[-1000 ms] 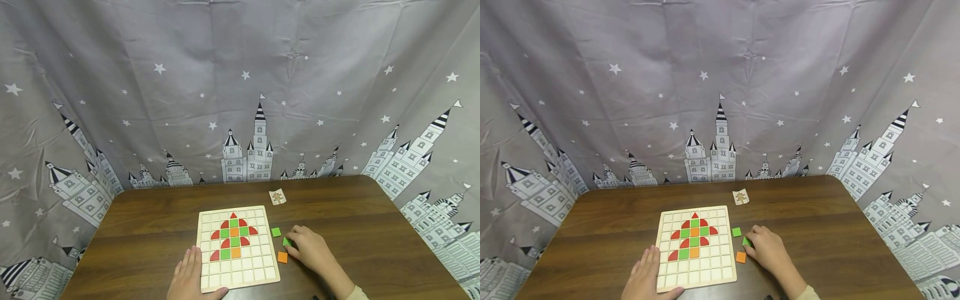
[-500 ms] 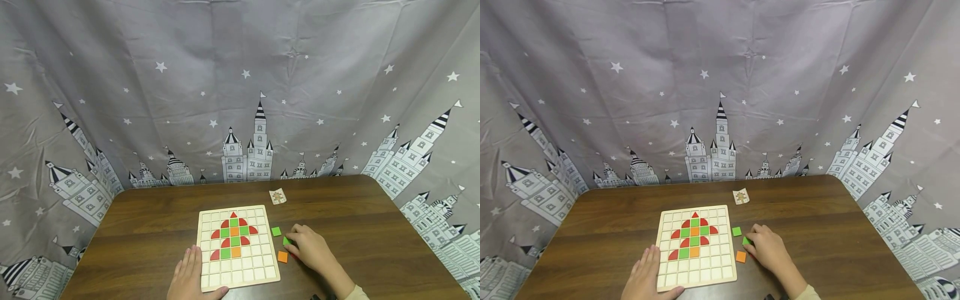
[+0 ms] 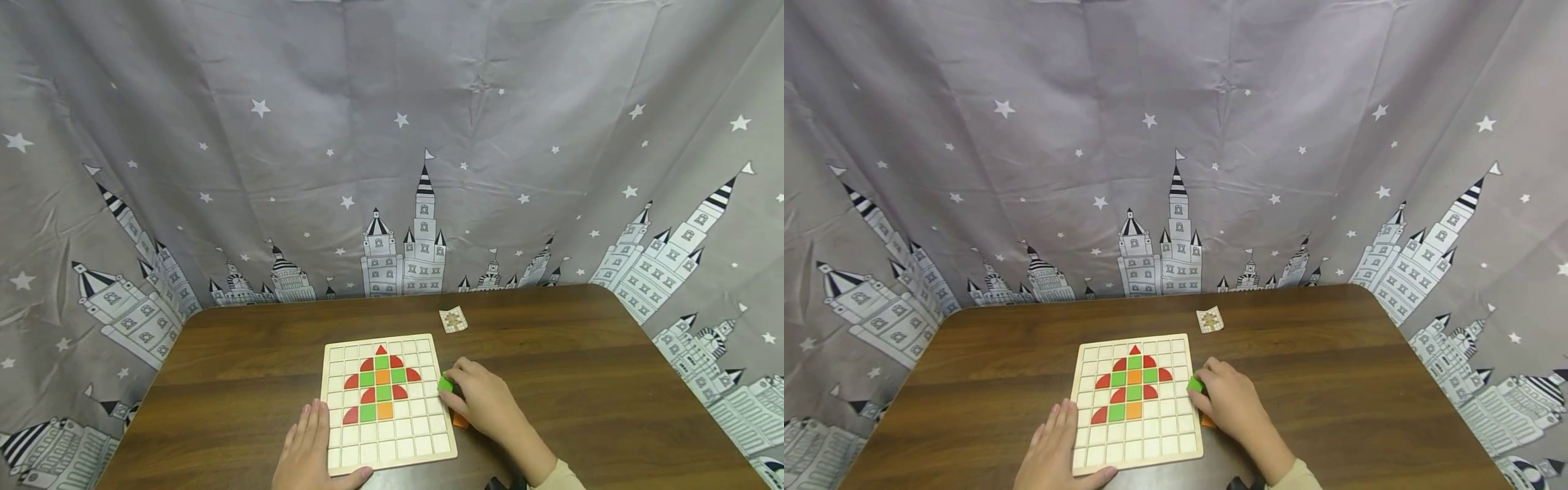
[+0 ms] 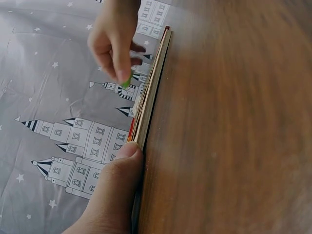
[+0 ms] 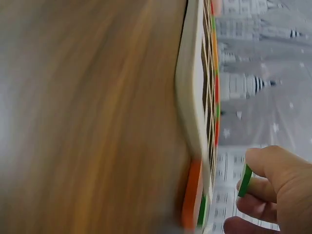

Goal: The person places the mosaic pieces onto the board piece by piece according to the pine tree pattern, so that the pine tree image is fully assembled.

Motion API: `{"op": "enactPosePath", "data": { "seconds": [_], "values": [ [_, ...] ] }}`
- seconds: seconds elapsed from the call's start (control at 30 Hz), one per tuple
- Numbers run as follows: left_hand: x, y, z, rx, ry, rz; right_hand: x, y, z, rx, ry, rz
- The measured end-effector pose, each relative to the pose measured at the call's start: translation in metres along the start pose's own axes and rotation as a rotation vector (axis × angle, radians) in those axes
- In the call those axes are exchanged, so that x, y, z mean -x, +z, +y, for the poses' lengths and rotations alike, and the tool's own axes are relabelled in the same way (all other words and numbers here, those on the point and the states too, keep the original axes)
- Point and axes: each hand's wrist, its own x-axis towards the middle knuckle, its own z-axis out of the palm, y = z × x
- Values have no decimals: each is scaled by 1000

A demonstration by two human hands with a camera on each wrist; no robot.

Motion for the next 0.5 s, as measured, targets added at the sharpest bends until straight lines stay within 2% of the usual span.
{"op": "enactPosePath", "data": {
  "seconds": [0.23, 0.5],
  "values": [
    [1, 0, 0, 1, -4, -10, -13, 11, -34, 6, -148, -26],
    [0, 0, -1, -2, -3, -11, -17, 24, -53, 43, -176, -93]
  ]
}}
